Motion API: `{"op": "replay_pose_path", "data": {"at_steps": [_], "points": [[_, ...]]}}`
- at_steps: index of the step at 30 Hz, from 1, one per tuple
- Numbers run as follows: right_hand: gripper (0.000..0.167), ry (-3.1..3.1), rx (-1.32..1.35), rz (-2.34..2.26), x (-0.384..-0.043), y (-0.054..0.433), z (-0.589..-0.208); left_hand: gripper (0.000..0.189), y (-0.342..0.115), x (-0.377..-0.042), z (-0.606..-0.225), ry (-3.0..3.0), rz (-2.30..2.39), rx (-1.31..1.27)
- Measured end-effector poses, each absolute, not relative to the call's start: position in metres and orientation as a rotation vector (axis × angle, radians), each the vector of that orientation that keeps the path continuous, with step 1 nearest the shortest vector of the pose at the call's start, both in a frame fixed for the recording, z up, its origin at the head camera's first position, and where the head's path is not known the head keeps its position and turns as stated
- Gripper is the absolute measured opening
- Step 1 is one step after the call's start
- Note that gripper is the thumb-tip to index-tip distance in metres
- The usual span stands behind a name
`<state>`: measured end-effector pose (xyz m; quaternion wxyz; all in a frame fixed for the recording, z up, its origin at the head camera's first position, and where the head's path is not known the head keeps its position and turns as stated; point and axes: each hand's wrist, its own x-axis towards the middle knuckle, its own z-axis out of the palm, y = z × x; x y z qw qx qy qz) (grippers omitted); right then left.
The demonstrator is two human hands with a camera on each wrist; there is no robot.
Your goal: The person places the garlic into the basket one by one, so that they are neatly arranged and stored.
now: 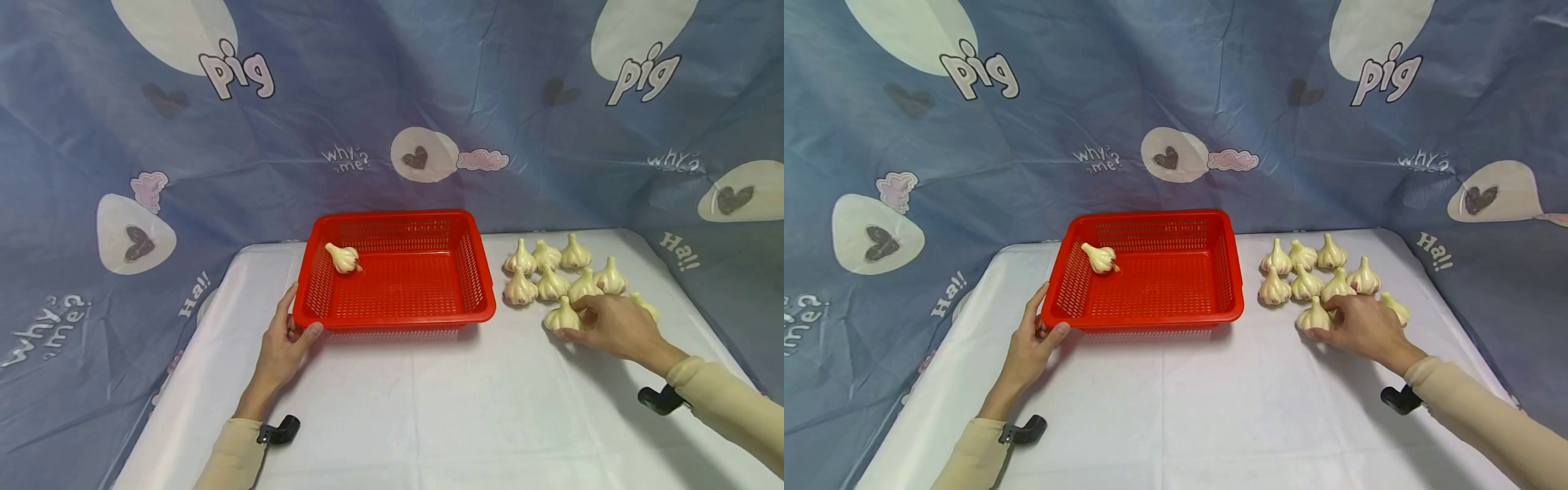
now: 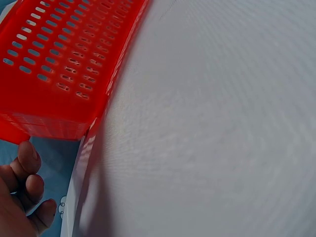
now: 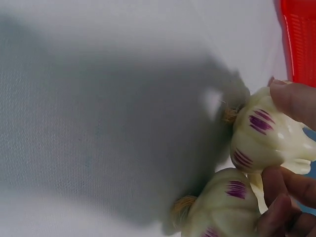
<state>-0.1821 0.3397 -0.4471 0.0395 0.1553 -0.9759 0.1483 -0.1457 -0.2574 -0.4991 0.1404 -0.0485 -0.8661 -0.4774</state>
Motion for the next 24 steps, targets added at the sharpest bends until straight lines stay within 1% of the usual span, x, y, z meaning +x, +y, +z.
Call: {"op": "replay_pose_path", "data": {"at_steps": [12,21,24], "points": [[0.056,-2.888,0.545,0.346,-0.1762,0.3331,-0.4499,0.092,-0.2563,-0.1444,-0.4977,-2.521,-1.393,-0.126],[0.056,-2.895,0.546,0.336,-0.1736,0.333,-0.4499,0.092,-0.2573,-0.1454,-0.4986,-2.515,-1.371,-0.142],[0.054,-2.9,0.538,0.335,-0.1724,0.3323,-0.4506,0.092,-0.2574,-0.1453,-0.499,-2.511,-1.372,-0.145]]}}
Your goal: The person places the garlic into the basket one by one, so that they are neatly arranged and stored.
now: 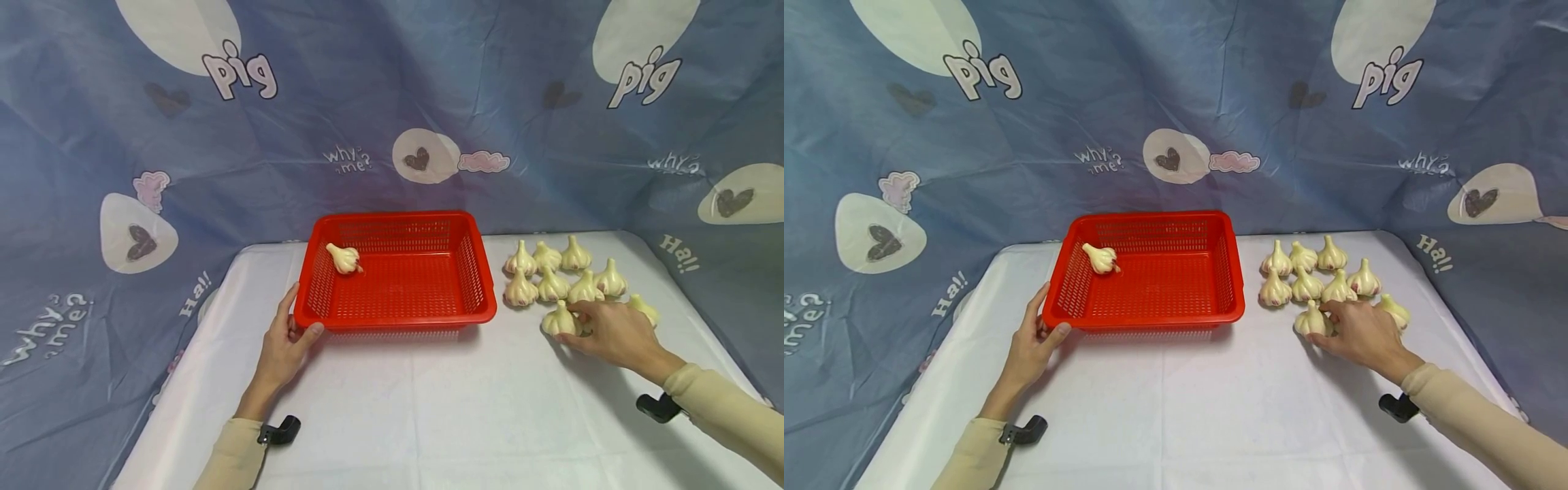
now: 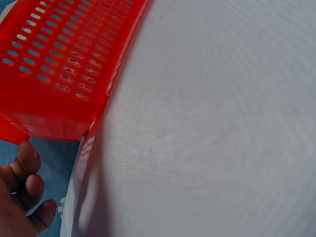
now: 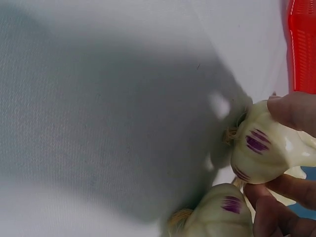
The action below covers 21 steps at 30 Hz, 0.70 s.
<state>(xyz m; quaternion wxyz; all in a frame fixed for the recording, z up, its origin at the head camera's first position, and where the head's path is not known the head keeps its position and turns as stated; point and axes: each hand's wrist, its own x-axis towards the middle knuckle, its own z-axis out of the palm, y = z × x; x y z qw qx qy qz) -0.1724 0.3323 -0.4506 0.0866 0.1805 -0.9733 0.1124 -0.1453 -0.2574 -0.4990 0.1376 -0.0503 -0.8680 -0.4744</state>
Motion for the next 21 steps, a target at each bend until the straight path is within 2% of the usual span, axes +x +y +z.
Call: {"op": "replay_pose_path", "data": {"at_steps": [6,21], "points": [[0.049,-2.919,0.51,0.345,-0.1707,0.3303,-0.4505,0.091,-0.2573,-0.1455,-0.4997,-2.499,-1.379,-0.166],[0.055,-2.968,0.489,0.375,-0.1715,0.3306,-0.4516,0.092,-0.2578,-0.1455,-0.5007,-2.509,-1.398,-0.144]]}}
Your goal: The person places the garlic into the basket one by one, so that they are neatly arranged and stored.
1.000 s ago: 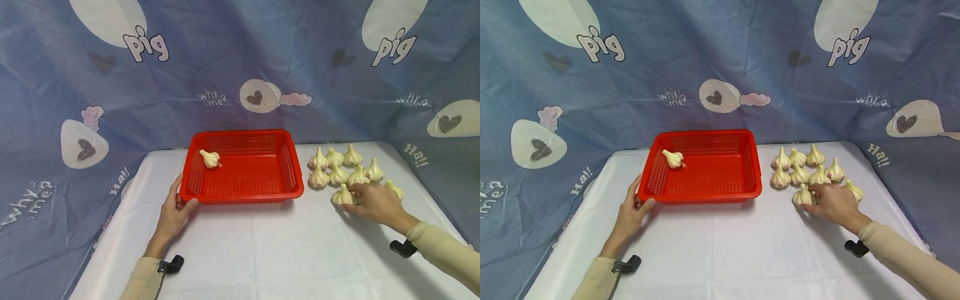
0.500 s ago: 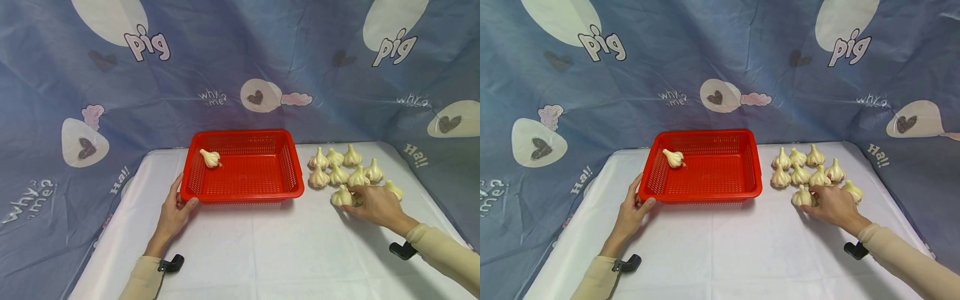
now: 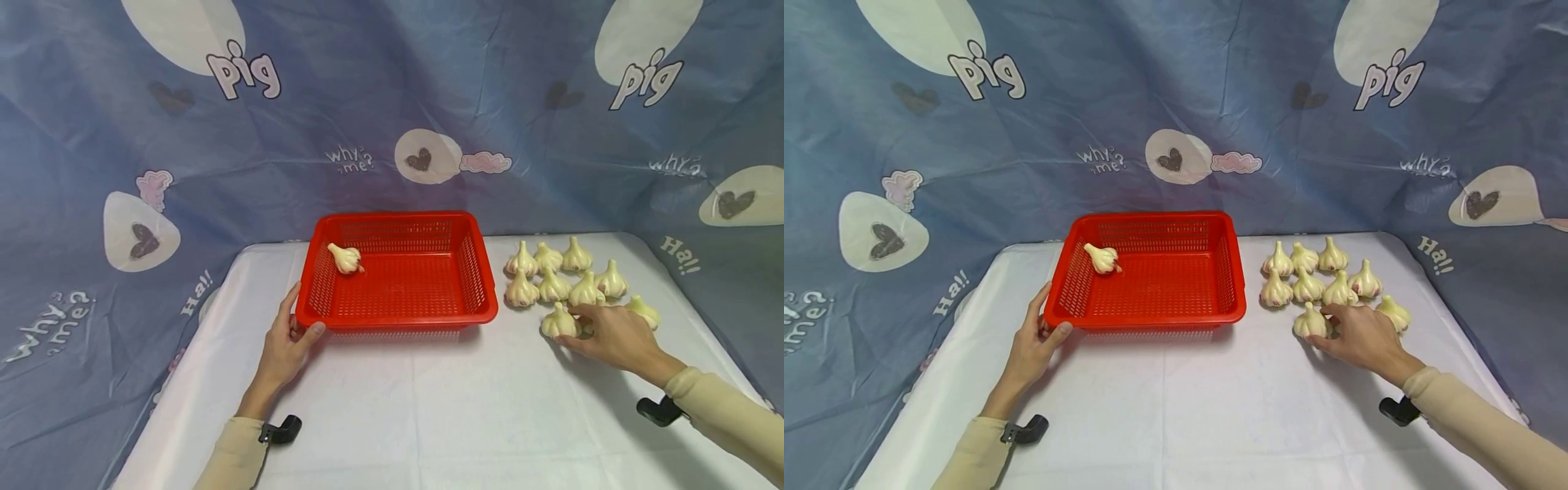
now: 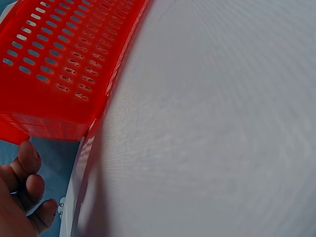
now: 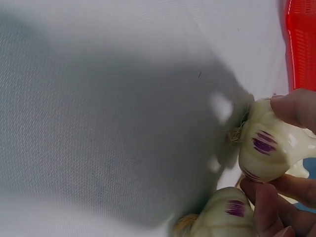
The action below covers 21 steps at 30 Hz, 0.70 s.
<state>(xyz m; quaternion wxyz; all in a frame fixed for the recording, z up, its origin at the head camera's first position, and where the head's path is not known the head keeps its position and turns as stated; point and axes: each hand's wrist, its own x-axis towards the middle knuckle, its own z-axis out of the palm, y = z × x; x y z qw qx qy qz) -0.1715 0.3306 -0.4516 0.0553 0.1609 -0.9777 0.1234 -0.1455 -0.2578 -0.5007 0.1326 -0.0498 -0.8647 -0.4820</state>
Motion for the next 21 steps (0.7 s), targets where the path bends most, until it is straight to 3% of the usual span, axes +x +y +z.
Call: {"op": "replay_pose_path", "data": {"at_steps": [21], "points": [[0.058,-2.977,0.582,0.397,-0.1719,0.3321,-0.4508,0.091,-0.2577,-0.1454,-0.5004,-2.522,-1.394,-0.123]]}}
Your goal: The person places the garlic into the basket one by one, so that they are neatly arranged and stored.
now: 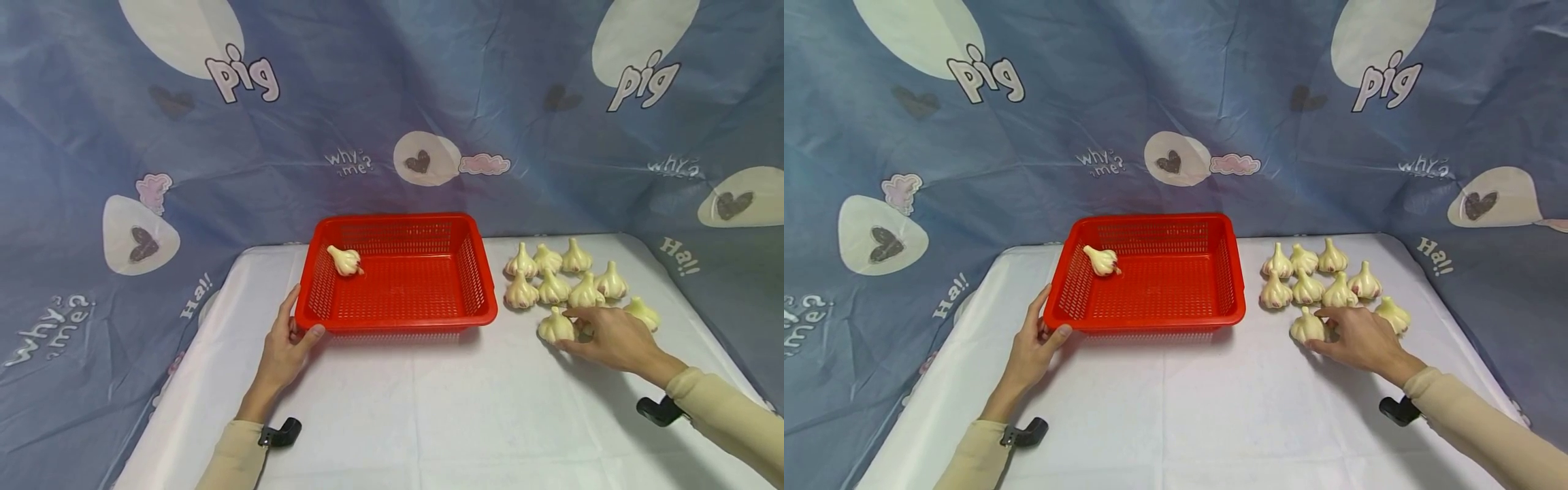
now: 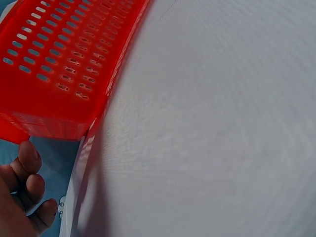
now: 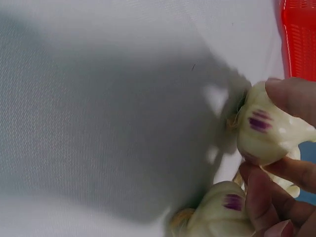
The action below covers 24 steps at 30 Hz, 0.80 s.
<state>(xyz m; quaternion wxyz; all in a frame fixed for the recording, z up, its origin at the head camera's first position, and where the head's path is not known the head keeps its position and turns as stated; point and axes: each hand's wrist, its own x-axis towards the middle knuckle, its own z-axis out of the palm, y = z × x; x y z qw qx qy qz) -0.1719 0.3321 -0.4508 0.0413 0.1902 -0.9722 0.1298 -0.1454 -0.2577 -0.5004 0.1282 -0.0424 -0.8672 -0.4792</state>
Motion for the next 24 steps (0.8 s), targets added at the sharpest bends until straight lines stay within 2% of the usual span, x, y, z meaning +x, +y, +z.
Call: {"op": "replay_pose_path", "data": {"at_steps": [17,24], "points": [[0.061,-2.973,0.729,0.462,-0.1777,0.335,-0.4469,0.092,-0.2568,-0.1433,-0.498,-2.513,-1.414,-0.137],[0.053,-3.031,0.723,0.426,-0.1794,0.3337,-0.4456,0.091,-0.2565,-0.1434,-0.4966,-2.511,-1.417,-0.139]]}}
